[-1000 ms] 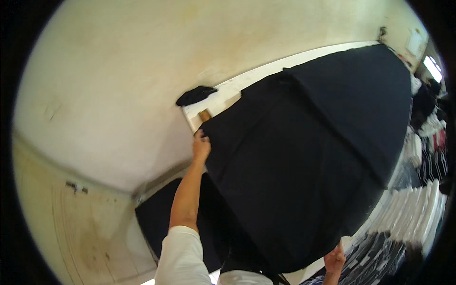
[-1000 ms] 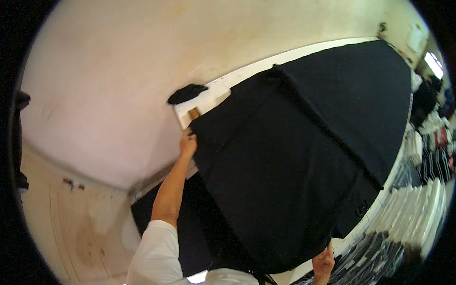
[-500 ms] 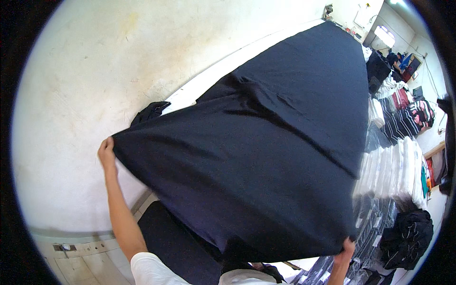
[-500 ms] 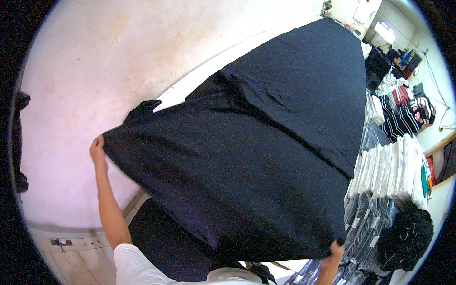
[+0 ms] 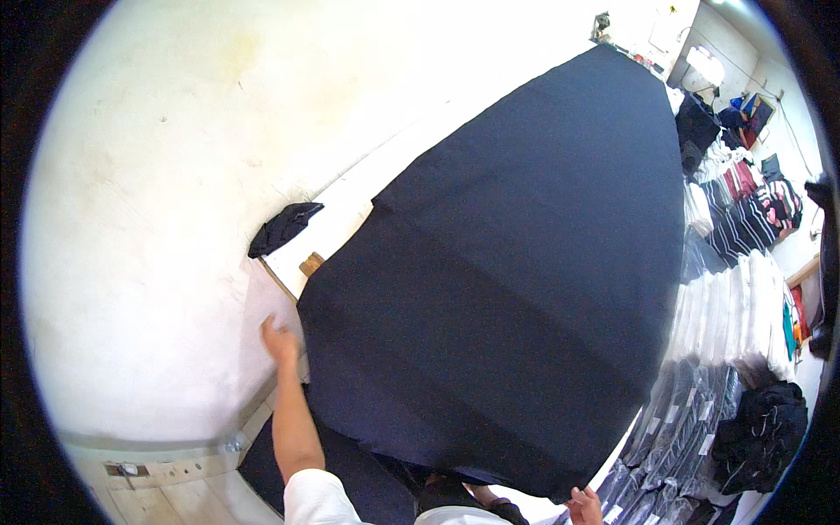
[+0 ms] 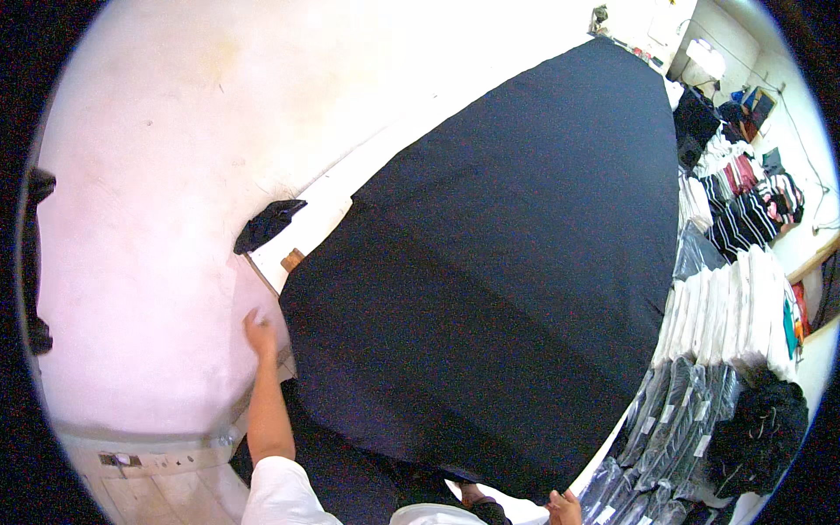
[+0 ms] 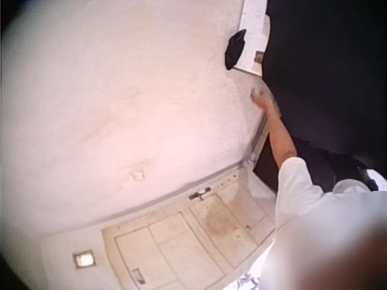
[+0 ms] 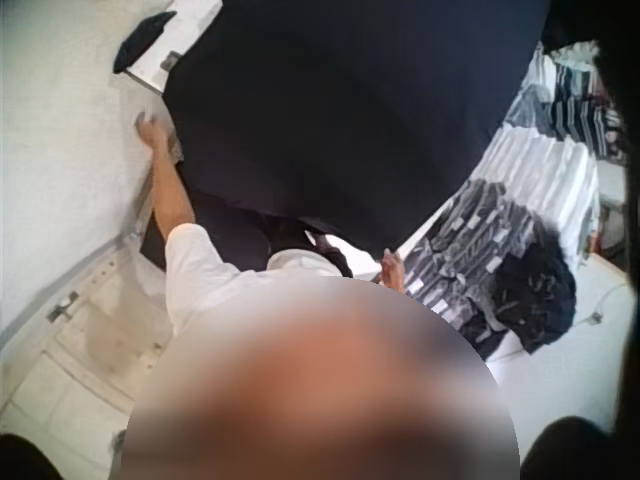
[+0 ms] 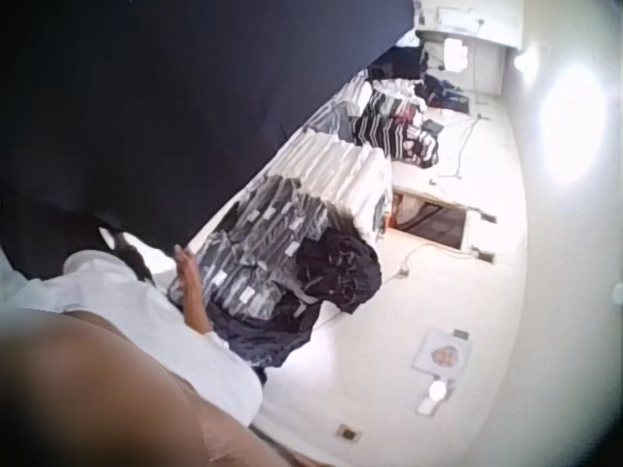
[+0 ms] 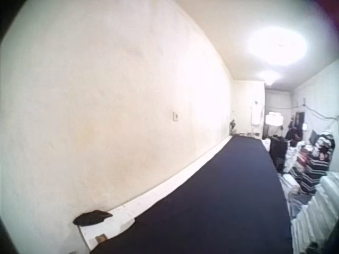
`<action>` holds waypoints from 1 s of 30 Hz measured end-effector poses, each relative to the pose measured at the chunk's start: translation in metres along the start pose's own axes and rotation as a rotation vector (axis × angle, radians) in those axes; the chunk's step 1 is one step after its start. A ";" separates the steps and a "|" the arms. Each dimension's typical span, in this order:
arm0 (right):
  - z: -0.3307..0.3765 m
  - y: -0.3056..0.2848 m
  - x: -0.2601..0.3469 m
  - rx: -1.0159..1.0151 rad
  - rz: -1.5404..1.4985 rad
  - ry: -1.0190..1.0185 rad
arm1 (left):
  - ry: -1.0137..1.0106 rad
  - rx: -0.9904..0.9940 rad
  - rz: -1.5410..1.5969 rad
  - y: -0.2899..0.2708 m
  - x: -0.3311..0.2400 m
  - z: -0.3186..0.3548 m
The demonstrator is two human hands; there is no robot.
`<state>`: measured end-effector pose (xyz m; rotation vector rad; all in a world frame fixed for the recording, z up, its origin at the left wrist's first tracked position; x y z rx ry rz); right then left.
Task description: The person lays a large black fabric flat on a white table, smooths it, and uses shears to cut a rectangular piece. The cut piece is folded and placed on the table. The process is repeated with another section of the fabric.
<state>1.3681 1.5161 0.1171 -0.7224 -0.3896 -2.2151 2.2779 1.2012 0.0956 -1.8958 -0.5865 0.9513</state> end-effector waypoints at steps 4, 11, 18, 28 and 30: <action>0.009 0.013 0.031 -0.033 0.063 -0.104 | 0.124 0.119 0.235 0.043 -0.113 -0.020; 0.040 0.033 0.054 -0.024 0.179 -0.207 | 0.052 0.265 0.308 0.005 -0.104 -0.069; -0.029 -0.041 0.013 -0.070 0.290 -0.141 | -0.332 0.119 -0.250 0.015 -0.120 -0.006; -0.079 -0.059 0.132 0.015 0.309 -0.557 | 0.839 0.256 -0.165 -0.036 -0.380 0.290; -0.105 -0.032 0.167 0.090 0.233 -0.563 | 0.788 0.426 -0.366 -0.030 -0.378 0.316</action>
Point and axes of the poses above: each hand's wrist, its own z-axis away from the middle knuckle, its own y-axis out of the palm, x = y × z, the point moved 9 cm from there along -z, towards the middle knuckle, and after that the axes turned 15 degrees about -z, right-handed, at the moved point
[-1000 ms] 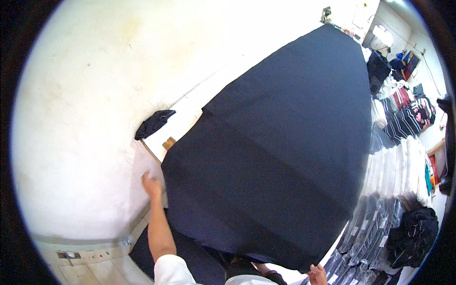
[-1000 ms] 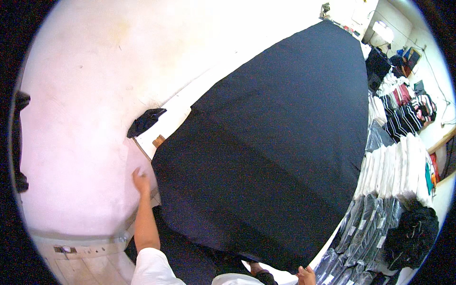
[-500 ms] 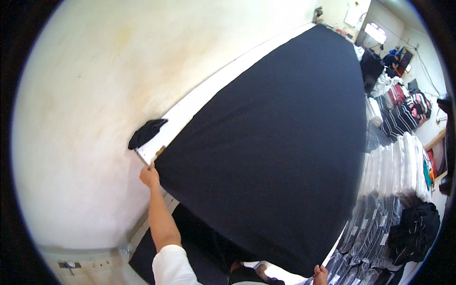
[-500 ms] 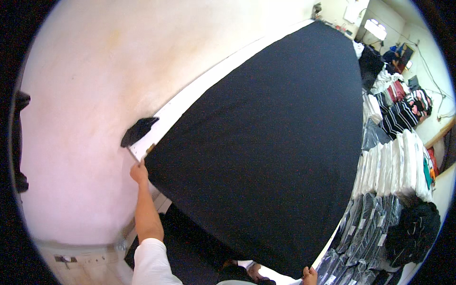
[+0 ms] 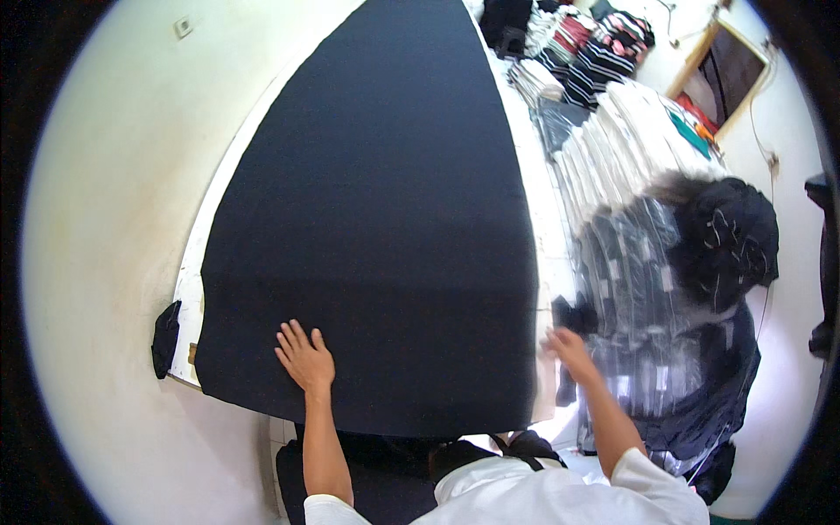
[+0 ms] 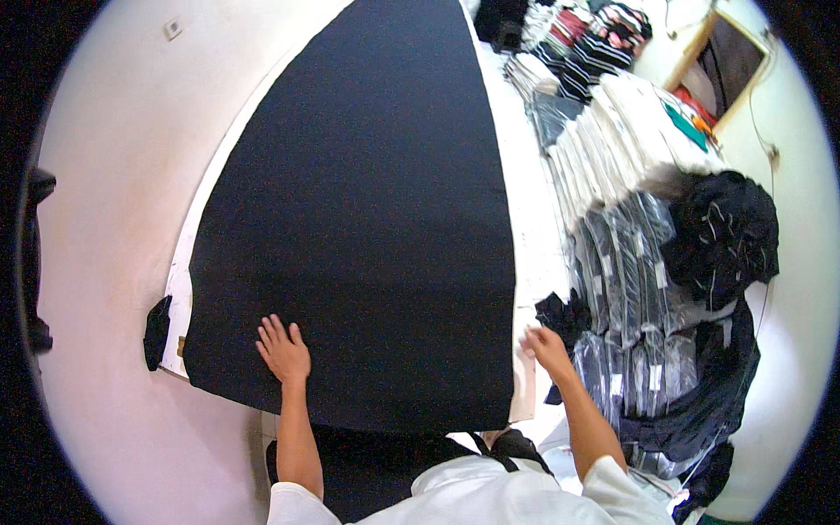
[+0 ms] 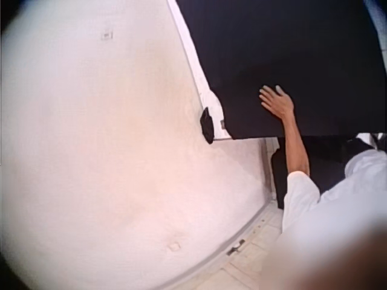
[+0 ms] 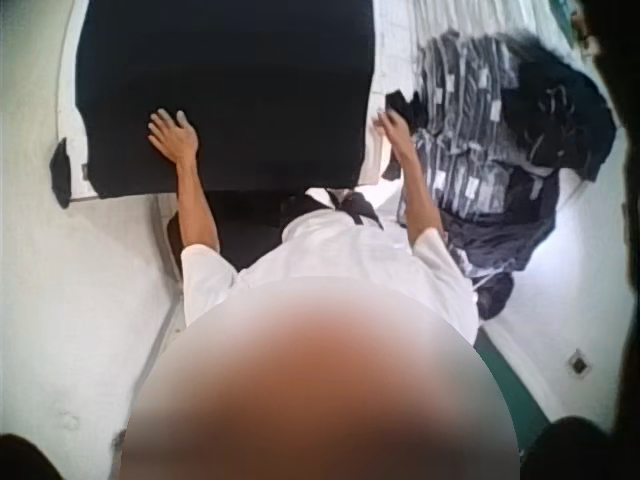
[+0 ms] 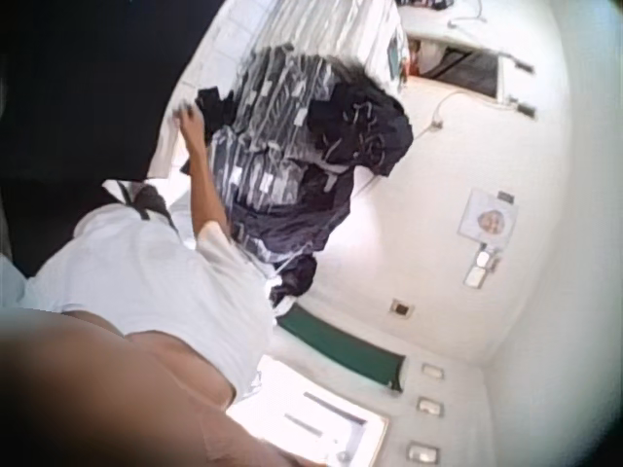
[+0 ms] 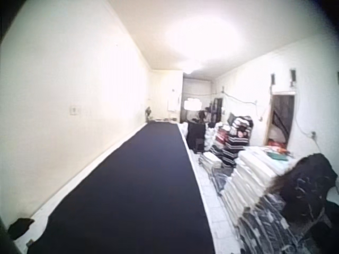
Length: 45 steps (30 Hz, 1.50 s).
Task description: The person lays a large black fabric flat on a white table, smooths it, and uses shears to cut a rectangular piece. The cut piece is folded and placed on the table. The process is repeated with another section of the fabric.
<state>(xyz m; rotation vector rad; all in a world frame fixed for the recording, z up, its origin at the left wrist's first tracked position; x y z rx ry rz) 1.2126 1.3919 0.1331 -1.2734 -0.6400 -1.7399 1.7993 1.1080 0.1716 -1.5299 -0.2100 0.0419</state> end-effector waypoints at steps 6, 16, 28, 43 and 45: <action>-0.064 0.053 0.023 0.283 -0.185 0.246 | -0.144 -0.031 0.139 -0.032 -0.062 0.050; -0.079 0.062 0.000 0.578 -0.348 0.324 | -0.202 0.022 0.122 -0.041 -0.197 0.168; -0.079 0.072 0.093 1.055 -0.105 0.270 | 0.072 -0.631 0.381 -0.123 -0.349 0.350; -0.208 0.094 0.182 0.673 0.807 -1.198 | -0.054 -0.565 0.311 -0.155 -0.354 0.347; -0.222 0.090 0.183 0.566 0.866 -1.143 | -0.056 -0.523 0.287 -0.145 -0.359 0.345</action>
Point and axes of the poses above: each hand's wrist, its own z-axis away from the middle knuckle, its own y-axis out of the palm, x = y × z, the point moved 9 cm from there along -z, towards the middle knuckle, and after that the axes turned 15 degrees about -z, right-handed, at the moved point
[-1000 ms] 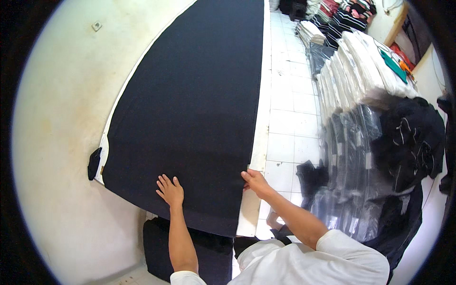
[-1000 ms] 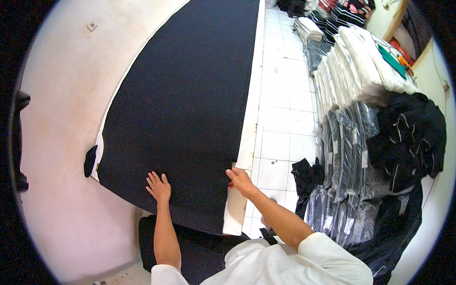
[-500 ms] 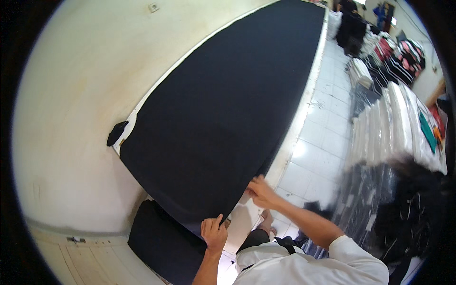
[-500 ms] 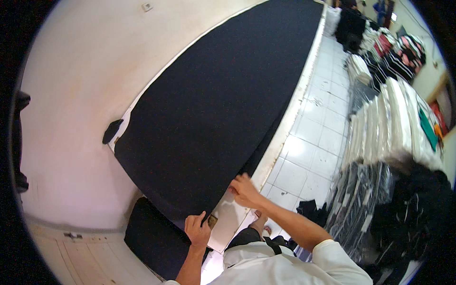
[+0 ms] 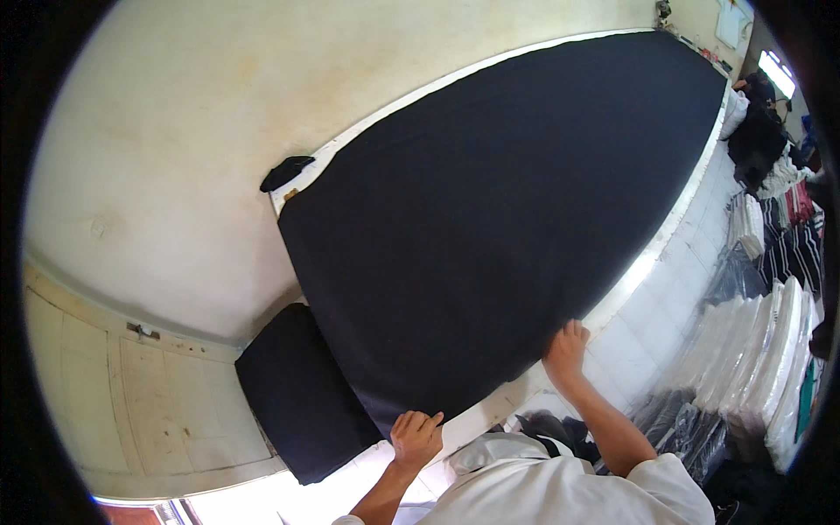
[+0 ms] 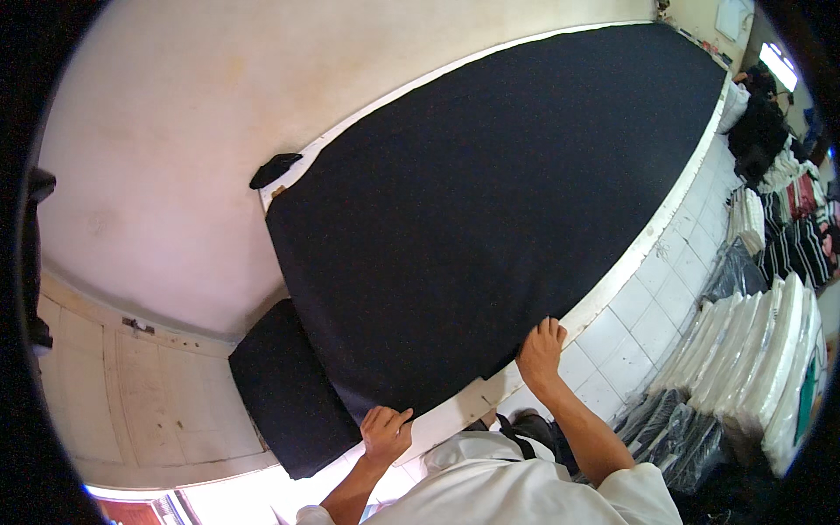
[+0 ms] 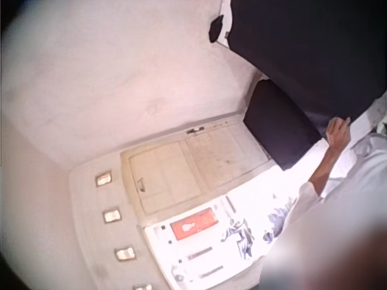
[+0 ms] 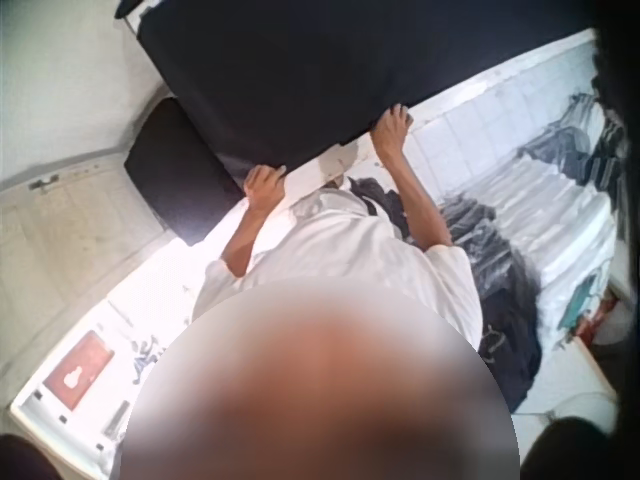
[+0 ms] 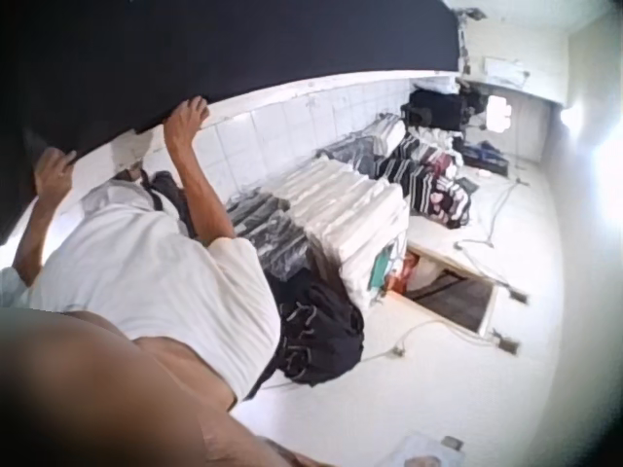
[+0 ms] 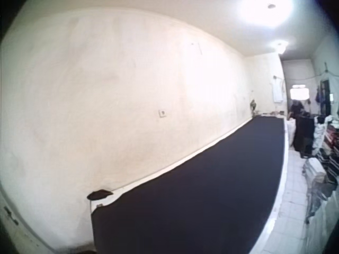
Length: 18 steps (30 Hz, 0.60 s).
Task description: The person lays a large black fabric flat on a white table, smooths it, and uses shears to cut a rectangular piece. The cut piece is folded and placed on the table. The process is repeated with another section of the fabric.
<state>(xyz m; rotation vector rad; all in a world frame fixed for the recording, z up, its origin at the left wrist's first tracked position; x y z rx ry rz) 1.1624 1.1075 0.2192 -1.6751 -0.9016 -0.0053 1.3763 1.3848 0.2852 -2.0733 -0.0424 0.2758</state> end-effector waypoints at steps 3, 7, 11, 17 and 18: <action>-0.007 -0.009 -0.023 0.301 -0.051 0.055 | 0.070 0.188 -0.065 0.029 -0.006 0.003; 0.059 -0.087 -0.070 1.230 -0.008 0.463 | -0.016 0.721 0.024 0.081 0.008 0.001; 0.053 -0.180 -0.063 1.339 -0.382 0.565 | -0.668 0.421 0.410 0.091 0.080 -0.056; -0.123 -0.065 -0.064 0.528 -0.273 0.077 | -0.629 0.409 -0.516 0.166 0.162 -0.143; -0.133 -0.045 -0.066 0.554 -0.236 0.054 | -0.617 0.389 -0.593 0.171 0.167 -0.144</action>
Point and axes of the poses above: each hand's wrist, its own z-axis away from the middle knuckle, its own y-axis out of the palm, x = y × z, the point moved 9 cm from there along -z, towards the middle knuckle, and after that the axes turned 15 degrees about -z, right-handed, at the moved point
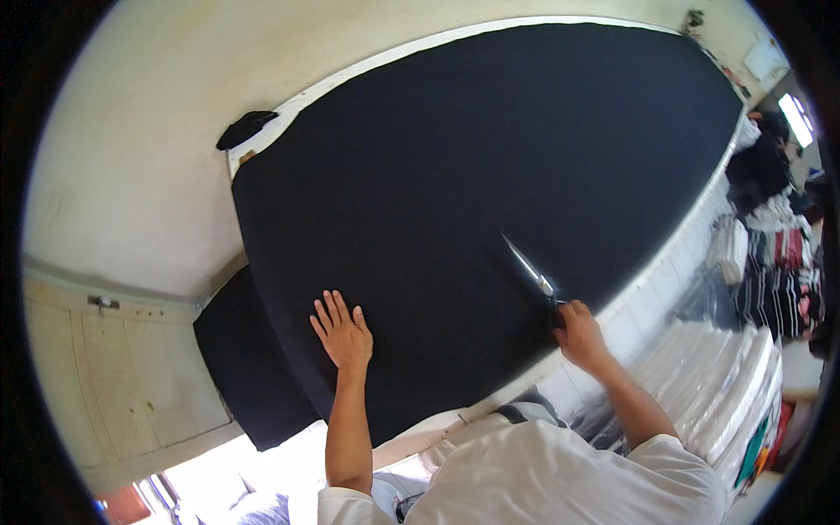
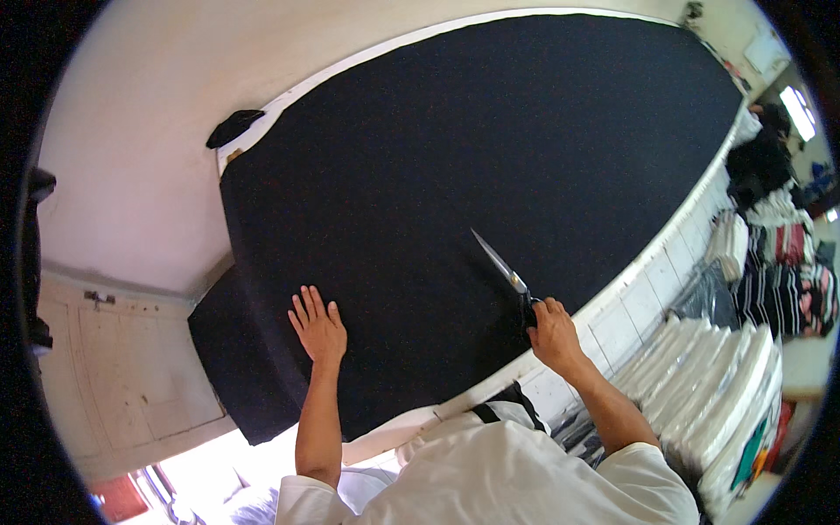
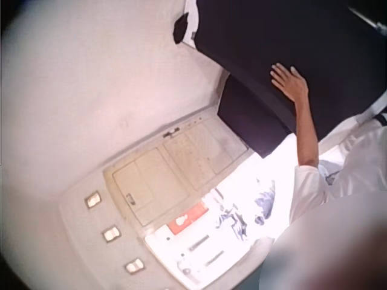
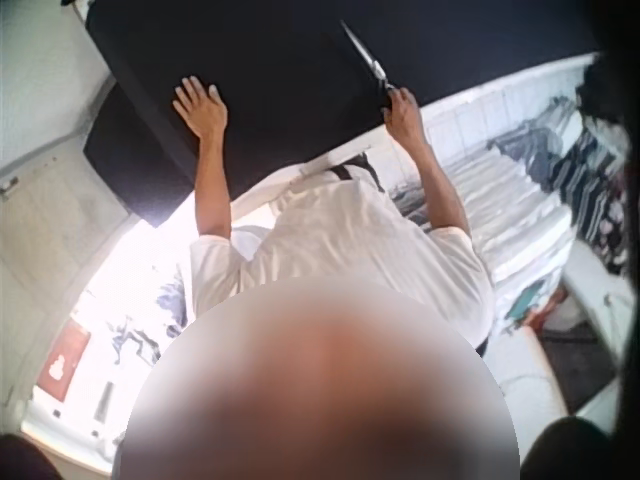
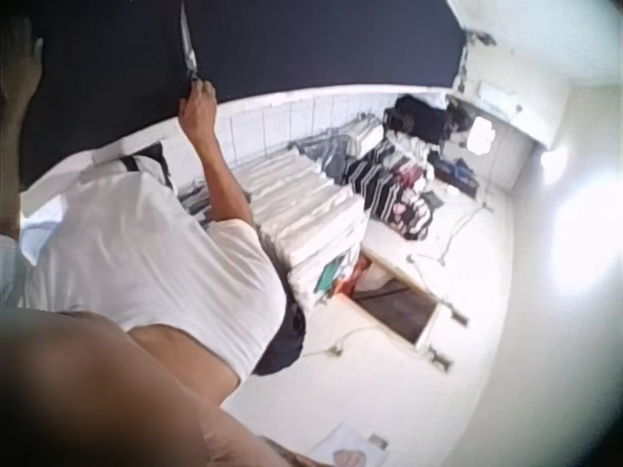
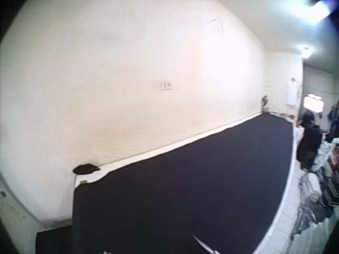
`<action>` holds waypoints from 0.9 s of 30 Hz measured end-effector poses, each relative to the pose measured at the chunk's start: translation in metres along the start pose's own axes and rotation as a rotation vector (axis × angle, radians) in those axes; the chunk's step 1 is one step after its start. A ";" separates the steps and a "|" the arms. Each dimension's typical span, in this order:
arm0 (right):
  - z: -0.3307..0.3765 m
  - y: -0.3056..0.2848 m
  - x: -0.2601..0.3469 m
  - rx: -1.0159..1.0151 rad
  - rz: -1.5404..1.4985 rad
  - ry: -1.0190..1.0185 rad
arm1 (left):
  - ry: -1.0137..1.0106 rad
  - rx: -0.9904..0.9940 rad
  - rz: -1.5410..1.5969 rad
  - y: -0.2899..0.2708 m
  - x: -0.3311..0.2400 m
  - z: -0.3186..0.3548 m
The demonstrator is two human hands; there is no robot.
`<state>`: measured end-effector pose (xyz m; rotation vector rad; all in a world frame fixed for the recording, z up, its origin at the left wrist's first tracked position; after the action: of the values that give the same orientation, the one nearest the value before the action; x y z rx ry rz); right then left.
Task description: The person lays a large black fabric flat on a white table, smooths it, and uses shears to cut a rectangular piece. The cut piece is folded and placed on the table. The process is repeated with another section of the fabric.
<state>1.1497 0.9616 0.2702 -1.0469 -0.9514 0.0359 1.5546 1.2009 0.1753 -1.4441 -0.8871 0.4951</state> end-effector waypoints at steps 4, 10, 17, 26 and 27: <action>-0.020 0.010 -0.008 0.206 0.089 0.083 | -0.053 0.128 -0.006 0.029 0.013 0.002; -0.219 -0.041 0.068 -0.083 -0.147 -0.374 | -0.282 0.091 0.077 0.019 0.074 -0.040; -0.560 0.072 0.167 -0.092 0.384 -0.726 | -0.401 0.205 0.154 0.027 0.092 -0.054; -0.766 0.158 0.239 0.038 0.456 -0.346 | -0.479 0.275 0.171 0.035 0.098 -0.058; -0.756 0.160 0.255 0.011 0.402 -0.395 | -0.500 0.321 0.153 0.038 0.099 -0.056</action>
<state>1.8844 0.6197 0.1983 -1.2325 -1.0758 0.5982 1.6657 1.2452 0.1656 -1.1106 -1.0331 1.0946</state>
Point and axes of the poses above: each hand's wrist, its own z-axis away from the middle knuckle, its own y-axis out of the palm, x = y × z, the point moved 9 cm from there along -z, towards the middle knuckle, and after that the axes turned 15 degrees about -z, right-handed, at the moved point
